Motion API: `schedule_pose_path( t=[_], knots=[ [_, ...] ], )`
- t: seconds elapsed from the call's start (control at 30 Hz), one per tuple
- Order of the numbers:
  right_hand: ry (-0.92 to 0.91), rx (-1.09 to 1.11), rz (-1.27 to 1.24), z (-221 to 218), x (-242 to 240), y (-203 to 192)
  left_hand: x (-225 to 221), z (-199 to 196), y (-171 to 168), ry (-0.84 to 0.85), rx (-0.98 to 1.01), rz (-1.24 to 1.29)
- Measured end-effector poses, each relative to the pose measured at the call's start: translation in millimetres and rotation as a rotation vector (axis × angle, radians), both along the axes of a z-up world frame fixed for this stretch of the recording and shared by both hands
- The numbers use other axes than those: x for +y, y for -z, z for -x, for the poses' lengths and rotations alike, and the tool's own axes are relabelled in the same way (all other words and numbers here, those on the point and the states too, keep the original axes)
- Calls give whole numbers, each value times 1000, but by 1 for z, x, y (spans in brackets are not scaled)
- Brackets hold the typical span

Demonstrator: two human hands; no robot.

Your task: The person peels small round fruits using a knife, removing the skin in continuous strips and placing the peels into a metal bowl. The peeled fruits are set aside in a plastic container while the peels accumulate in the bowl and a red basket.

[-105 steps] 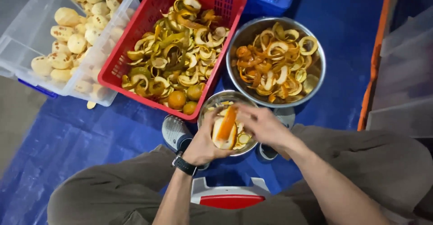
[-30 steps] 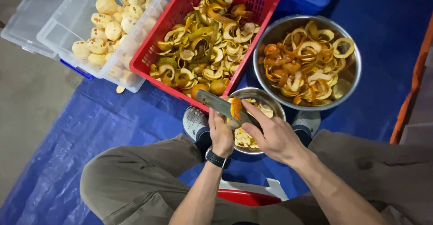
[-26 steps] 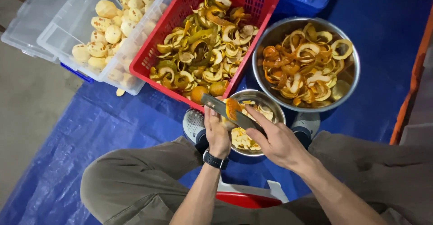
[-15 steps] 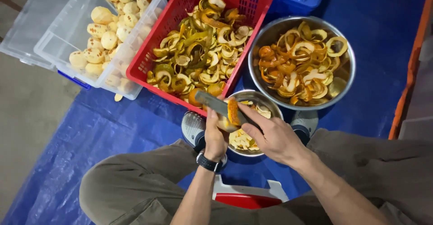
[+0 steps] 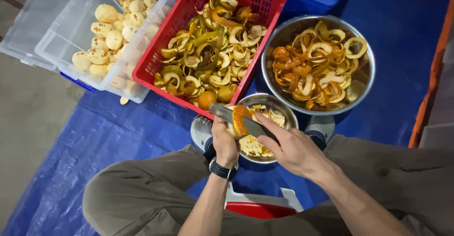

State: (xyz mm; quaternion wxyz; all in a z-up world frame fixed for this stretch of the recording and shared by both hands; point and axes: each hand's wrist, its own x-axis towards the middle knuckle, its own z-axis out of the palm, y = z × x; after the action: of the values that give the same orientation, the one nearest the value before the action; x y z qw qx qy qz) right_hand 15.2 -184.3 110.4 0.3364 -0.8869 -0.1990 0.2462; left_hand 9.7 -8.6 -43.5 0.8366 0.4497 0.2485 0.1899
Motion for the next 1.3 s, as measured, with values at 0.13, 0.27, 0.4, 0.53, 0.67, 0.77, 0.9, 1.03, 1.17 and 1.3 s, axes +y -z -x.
schedule_pose_path(
  t=[0.13, 0.27, 0.4, 0.53, 0.67, 0.77, 0.9, 1.03, 1.17, 1.3],
  knots=[
    [22, 24, -27, 3, -3, 0, -7, 3, 0, 55, -140, -173],
    [30, 30, -54, -1, 1, -1, -2, 0, 20, 33, -216, -114],
    [40, 10, -131, -9, 5, 1, -7, 1, 22, 41, -251, -60],
    [30, 1, -226, -8, 10, -12, -15, 2, -28, 42, -298, -82],
    [23, -31, -276, -11, 1, 7, -9, 2, -25, 66, -304, -121],
    [46, -2, -295, -10, -1, 8, -9, 5, -15, 84, -284, -97],
    [124, 82, -312, -24, -1, 25, -16, 12, -13, 180, -212, -226],
    [551, 297, -598, -20, 1, 29, -27, 7, -29, 180, -171, -195],
    [949, 469, -571, -77, -28, 83, -39, 9, -37, 133, -129, 32],
    [954, 931, -876, -103, -41, 97, -37, 8, -24, 105, -60, 177]
  ],
)
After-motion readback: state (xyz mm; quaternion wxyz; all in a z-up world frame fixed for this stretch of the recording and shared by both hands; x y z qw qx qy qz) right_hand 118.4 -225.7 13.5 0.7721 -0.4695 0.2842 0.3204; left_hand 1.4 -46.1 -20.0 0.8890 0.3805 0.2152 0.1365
